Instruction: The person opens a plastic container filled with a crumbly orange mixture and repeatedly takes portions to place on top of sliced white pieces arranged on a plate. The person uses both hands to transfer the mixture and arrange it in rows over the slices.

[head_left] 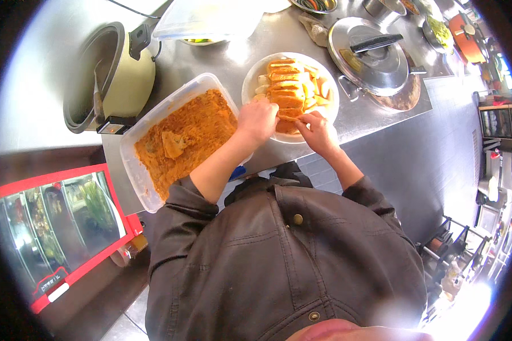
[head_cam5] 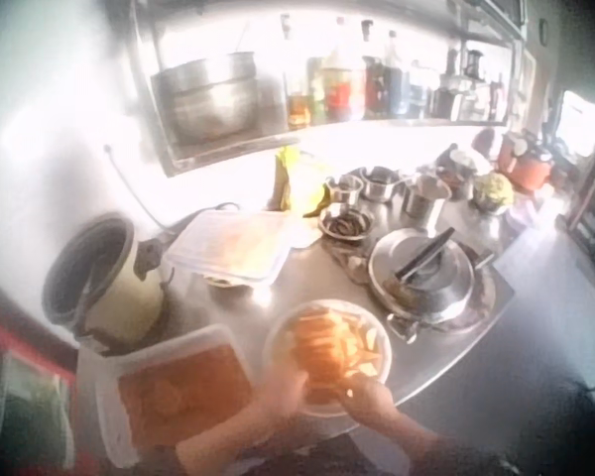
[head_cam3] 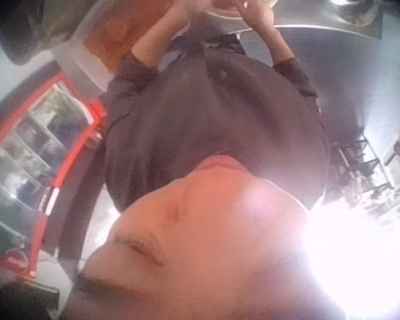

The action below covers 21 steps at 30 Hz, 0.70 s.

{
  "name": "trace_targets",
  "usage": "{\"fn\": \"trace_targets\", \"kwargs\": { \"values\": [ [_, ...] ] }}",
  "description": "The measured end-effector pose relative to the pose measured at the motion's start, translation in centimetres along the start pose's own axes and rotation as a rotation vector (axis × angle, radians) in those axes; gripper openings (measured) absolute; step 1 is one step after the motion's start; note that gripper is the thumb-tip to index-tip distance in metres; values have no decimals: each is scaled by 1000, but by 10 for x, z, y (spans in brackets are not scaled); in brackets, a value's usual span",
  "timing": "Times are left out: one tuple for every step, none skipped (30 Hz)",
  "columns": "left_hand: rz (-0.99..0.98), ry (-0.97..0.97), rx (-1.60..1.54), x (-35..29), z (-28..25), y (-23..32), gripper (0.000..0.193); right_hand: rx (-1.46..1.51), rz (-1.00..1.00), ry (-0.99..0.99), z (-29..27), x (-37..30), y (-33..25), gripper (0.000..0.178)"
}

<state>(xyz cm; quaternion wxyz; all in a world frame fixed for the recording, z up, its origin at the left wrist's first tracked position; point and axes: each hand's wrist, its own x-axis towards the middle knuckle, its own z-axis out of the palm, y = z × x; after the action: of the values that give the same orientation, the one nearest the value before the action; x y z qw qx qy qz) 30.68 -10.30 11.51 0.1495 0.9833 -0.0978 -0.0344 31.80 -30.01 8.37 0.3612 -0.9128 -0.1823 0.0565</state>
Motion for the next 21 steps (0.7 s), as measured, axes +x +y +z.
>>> {"fn": "trace_targets", "kwargs": {
  "values": [
    [-11,-2,12,2,1,0,16,-13,14,-13,0,3,1,20],
    [-23,-3,25,4,3,0,17,-26,27,-27,0,6,2,20],
    [-35,-5,37,6,4,0,17,-38,40,-41,1,9,3,20],
    [-40,-4,46,8,7,-1,18,-44,39,-38,1,10,4,21],
    [-45,-4,56,10,9,-1,18,-49,37,-36,2,12,6,22],
    [-51,-4,66,11,11,-2,19,-54,36,-33,3,12,7,23],
    [-56,29,42,11,12,-2,20,-58,34,-13,3,14,6,25],
    [-60,62,18,11,12,-1,21,-62,31,7,2,15,4,28],
    [-65,95,-6,11,12,-1,22,-66,29,27,2,16,3,30],
    [-52,86,-19,12,11,-1,23,-77,18,47,4,16,5,32],
    [-38,77,-32,13,10,0,23,-87,7,68,6,17,9,33],
    [-24,68,-45,14,9,0,23,-98,-4,89,8,17,11,34],
    [-20,44,-45,15,9,-1,23,-105,-4,88,10,17,13,35],
    [-16,20,-45,16,9,-1,22,-112,-4,87,11,17,14,35],
    [-11,-4,-45,17,9,-2,22,-120,-3,87,11,18,15,36],
    [4,12,-61,17,10,-3,23,-133,30,46,8,18,11,36],
    [19,28,-76,17,12,-5,23,-146,64,6,2,19,4,37],
    [34,44,-92,17,13,-7,24,-159,98,-35,-1,19,0,37],
    [43,21,-110,18,14,-7,24,-137,112,-38,0,19,1,38],
    [51,-1,-128,20,14,-7,24,-115,126,-42,1,18,2,38],
    [60,-24,-146,21,15,-7,24,-92,140,-45,1,18,4,38]
  ]
}}
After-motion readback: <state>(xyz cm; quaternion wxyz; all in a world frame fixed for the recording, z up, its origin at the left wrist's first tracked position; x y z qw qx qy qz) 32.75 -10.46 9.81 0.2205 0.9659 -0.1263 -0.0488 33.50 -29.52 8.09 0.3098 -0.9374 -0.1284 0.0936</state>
